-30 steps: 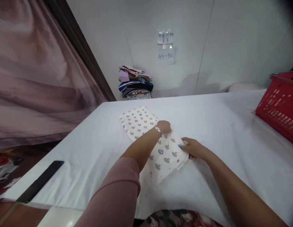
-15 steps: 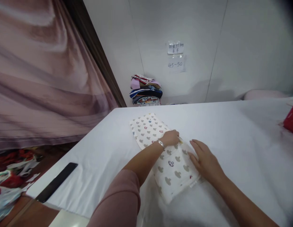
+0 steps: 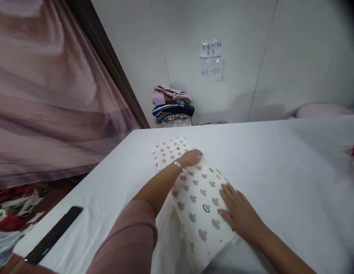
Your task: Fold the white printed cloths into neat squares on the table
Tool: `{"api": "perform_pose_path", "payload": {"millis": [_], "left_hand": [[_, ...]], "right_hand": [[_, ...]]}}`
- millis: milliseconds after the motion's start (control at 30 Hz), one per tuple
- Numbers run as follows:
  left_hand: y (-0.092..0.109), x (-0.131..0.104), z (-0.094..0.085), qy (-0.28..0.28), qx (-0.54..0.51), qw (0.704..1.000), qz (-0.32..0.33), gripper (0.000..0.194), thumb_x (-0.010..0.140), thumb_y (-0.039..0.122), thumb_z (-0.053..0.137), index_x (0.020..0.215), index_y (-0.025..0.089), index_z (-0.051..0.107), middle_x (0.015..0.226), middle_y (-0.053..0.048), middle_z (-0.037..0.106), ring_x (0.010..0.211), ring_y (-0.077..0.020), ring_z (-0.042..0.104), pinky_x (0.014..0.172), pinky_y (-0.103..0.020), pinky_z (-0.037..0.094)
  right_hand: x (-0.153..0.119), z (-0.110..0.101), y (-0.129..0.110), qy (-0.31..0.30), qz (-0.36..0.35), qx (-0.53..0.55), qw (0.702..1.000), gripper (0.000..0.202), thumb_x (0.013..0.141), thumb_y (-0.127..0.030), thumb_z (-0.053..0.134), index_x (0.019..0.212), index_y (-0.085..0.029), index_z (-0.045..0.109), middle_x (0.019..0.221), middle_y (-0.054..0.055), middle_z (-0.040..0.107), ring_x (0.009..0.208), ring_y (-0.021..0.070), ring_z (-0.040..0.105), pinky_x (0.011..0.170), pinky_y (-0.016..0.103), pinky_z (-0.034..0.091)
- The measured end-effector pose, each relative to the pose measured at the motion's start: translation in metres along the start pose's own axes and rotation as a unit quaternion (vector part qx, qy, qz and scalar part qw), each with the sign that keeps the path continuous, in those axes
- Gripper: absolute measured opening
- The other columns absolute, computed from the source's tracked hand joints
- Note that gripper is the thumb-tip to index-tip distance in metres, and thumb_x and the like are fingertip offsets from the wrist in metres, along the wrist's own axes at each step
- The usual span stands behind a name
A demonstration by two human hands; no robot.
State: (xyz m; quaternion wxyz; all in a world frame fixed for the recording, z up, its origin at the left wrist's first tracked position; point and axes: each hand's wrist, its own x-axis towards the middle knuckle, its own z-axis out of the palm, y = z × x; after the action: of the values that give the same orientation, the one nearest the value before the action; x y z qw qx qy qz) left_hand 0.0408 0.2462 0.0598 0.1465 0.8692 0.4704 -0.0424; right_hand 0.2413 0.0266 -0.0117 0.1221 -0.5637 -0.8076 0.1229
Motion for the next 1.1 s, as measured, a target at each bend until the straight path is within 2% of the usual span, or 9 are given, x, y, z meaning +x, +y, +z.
{"api": "perform_pose_path", "payload": {"millis": [133,267,500,667,833,1000,1100], "left_hand": [[-0.025,0.004,-0.001,0.039,-0.02,0.999,-0.024,0.051,0.073,0.013,0.051,0.122,0.024,0.054,0.134,-0.001,0.052,0.113,-0.0172,0.054,0.098,-0.025,0.042],[-0.034,0.005,0.0,0.051,-0.006,0.999,-0.003,0.039,0.076,0.016,0.051,0.114,0.024,0.058,0.127,-0.001,0.056,0.107,-0.0166,0.056,0.097,-0.025,0.042],[-0.03,0.014,-0.01,-0.013,0.101,0.995,0.021,0.032,0.075,0.02,0.053,0.106,0.022,0.06,0.115,-0.003,0.057,0.095,-0.018,0.06,0.082,-0.025,0.046],[-0.025,0.018,-0.019,-0.051,0.156,0.986,0.034,0.028,0.073,0.018,0.053,0.1,0.02,0.059,0.114,-0.005,0.058,0.091,-0.0197,0.06,0.077,-0.028,0.046],[-0.025,0.022,-0.02,0.017,0.114,0.993,0.016,0.02,0.077,0.018,0.049,0.094,0.021,0.058,0.096,-0.004,0.064,0.087,-0.0191,0.059,0.075,-0.028,0.044],[-0.028,0.027,-0.003,0.044,0.086,0.995,0.022,0.018,0.079,0.017,0.048,0.094,0.022,0.056,0.097,-0.003,0.063,0.084,-0.0176,0.059,0.072,-0.027,0.043],[-0.033,0.027,0.005,0.08,0.07,0.994,0.012,0.02,0.08,0.018,0.049,0.098,0.023,0.053,0.098,-0.003,0.061,0.082,-0.0176,0.059,0.071,-0.027,0.043]], "right_hand": [[-0.001,0.004,0.002,0.021,-0.007,0.002,1.0,0.058,0.092,-0.049,0.037,0.142,-0.019,0.039,0.151,0.009,0.028,0.14,0.0282,0.021,0.11,0.05,0.028],[-0.001,0.006,0.002,0.021,-0.005,0.003,1.0,0.059,0.092,-0.05,0.037,0.143,-0.022,0.038,0.151,0.007,0.028,0.14,0.0276,0.021,0.11,0.049,0.027],[-0.001,0.004,0.001,0.012,-0.002,0.001,1.0,0.059,0.092,-0.051,0.035,0.143,-0.02,0.038,0.151,0.007,0.026,0.14,0.0271,0.02,0.111,0.048,0.025],[0.0,0.001,0.0,-0.002,0.005,0.011,1.0,0.059,0.092,-0.051,0.036,0.143,-0.021,0.038,0.152,0.007,0.025,0.141,0.0279,0.019,0.111,0.049,0.025],[0.0,0.002,0.0,-0.004,0.004,0.006,1.0,0.059,0.092,-0.051,0.036,0.143,-0.021,0.039,0.152,0.007,0.024,0.141,0.0277,0.019,0.112,0.048,0.025],[0.0,-0.001,-0.001,-0.003,0.002,0.0,1.0,0.06,0.093,-0.051,0.035,0.143,-0.017,0.038,0.152,0.008,0.024,0.141,0.0271,0.017,0.111,0.048,0.026],[0.0,-0.005,-0.003,-0.018,0.003,-0.006,1.0,0.061,0.094,-0.05,0.034,0.143,-0.015,0.037,0.152,0.008,0.023,0.141,0.0266,0.016,0.112,0.048,0.026]]}}
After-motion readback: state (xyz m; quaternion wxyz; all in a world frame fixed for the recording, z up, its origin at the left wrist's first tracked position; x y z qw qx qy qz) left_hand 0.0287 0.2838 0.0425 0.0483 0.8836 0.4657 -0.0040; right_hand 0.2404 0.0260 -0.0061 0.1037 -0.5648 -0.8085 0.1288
